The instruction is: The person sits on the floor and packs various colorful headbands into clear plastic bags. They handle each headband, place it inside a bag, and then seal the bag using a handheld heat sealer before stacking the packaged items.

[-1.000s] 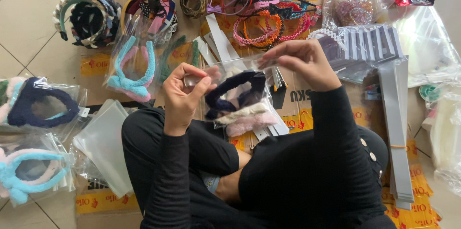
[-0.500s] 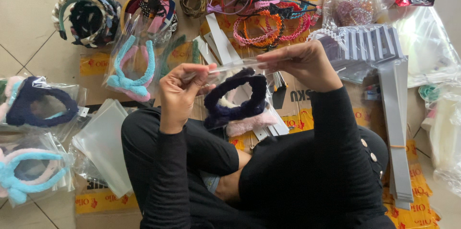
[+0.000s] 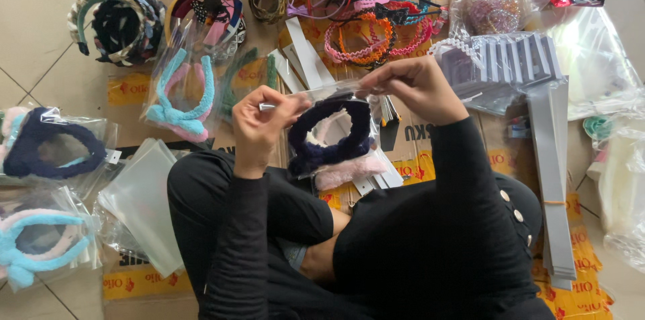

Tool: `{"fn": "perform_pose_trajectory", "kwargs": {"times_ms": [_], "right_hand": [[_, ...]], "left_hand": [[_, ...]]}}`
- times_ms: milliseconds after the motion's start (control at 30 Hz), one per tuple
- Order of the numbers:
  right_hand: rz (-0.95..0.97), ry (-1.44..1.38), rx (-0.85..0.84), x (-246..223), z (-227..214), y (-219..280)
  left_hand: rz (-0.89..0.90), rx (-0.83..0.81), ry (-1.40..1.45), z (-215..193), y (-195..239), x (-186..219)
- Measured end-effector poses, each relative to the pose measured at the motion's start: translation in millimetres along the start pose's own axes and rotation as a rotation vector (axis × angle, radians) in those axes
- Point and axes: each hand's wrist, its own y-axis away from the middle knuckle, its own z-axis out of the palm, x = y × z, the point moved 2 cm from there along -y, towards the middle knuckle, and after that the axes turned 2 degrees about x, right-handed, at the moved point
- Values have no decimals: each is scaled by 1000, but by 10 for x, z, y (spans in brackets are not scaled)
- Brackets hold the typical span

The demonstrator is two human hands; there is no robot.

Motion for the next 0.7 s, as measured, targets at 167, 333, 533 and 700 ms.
{"fn": "perform_pose_trajectory", "kwargs": {"times_ms": [167, 333, 533, 700], "right_hand": [[27, 130, -9, -18, 97, -40], [69, 664, 49, 238, 215, -134], [16, 638, 72, 598, 239, -232], [117, 672, 96, 728, 283, -280]], "left_hand": [[58, 97, -81, -16, -97, -477], [70, 103, -106, 96, -73, -541], [73, 39, 8, 108, -145, -682], [-54, 16, -147, 75, -298, -1127]]}}
